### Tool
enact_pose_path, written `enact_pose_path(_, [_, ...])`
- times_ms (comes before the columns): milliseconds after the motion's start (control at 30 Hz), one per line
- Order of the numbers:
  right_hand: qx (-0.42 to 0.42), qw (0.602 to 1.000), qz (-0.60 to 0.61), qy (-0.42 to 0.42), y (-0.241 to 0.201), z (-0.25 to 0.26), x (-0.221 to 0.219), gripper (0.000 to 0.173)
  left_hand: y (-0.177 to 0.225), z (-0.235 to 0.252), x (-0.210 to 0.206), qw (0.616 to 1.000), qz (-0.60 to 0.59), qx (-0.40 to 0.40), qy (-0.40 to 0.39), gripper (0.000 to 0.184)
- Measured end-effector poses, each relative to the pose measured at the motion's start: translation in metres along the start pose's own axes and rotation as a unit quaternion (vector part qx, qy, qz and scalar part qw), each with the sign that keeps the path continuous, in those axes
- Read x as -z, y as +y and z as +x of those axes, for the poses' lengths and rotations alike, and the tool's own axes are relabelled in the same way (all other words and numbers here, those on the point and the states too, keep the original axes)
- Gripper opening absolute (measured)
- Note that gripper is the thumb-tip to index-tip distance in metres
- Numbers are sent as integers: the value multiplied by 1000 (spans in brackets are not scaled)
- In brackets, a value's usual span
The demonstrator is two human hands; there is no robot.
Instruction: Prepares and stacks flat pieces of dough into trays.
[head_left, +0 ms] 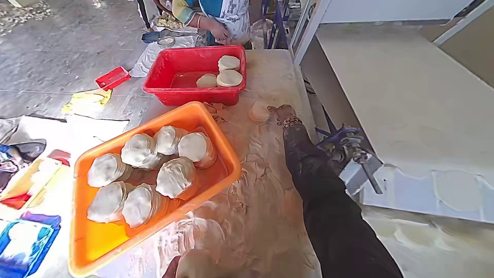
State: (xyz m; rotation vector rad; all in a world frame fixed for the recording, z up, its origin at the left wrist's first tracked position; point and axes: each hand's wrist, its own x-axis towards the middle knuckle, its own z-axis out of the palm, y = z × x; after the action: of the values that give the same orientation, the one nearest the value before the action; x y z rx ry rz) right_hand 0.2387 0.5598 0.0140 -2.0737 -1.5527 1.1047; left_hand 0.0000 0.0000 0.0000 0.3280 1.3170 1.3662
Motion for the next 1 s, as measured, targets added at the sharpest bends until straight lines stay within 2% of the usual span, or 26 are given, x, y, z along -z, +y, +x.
enact_pose_path(67, [71,997,-10,-14,13,-43,25,62,10,6,-10,999,35,7,-15,54])
enact_pose_path(133, [107,993,-4,-43,47,-91,42,52,12,12,-12,999,35,21,-35,68])
enact_pose_path(233, [118,989,17,-92,101,-192,59,35,13,22,-13,996,29,26,-86,67])
enact_pose_path(300, [90,991,3,-96,143,-259,56,29,17,25,-11,992,25,30,-117,65])
enact_pose_path(400, [-8,988,-100,-116,196,-339,34,36,20,20,-1,988,25,35,-147,62])
enact_pose_path(467, [-68,978,-160,-114,219,-375,10,59,21,13,9,986,25,35,-162,60])
enact_pose_path(533, [-100,979,-166,-64,229,-393,-15,78,21,6,20,983,30,32,-178,60])
enact_pose_path(567, [-118,980,-155,-48,231,-397,-22,79,21,1,26,982,33,31,-182,60])
enact_pose_path(633, [-143,981,-118,-53,234,-396,-26,64,22,-9,35,981,40,31,-187,60])
enact_pose_path(667, [-136,982,-110,-65,238,-390,-26,50,22,-14,40,980,42,30,-190,60])
enact_pose_path(733, [-111,983,-119,-88,241,-381,-29,35,21,-25,51,980,43,25,-191,61])
enact_pose_path(833, [-53,994,-61,-68,219,-381,-26,29,20,-40,66,981,38,17,-188,62])
enact_pose_path(900, [-5,998,34,-44,190,-387,-16,28,18,-48,77,981,34,17,-189,62])
enact_pose_path(1000, [58,981,183,-2,152,-384,11,35,12,-56,92,982,22,12,-187,60])
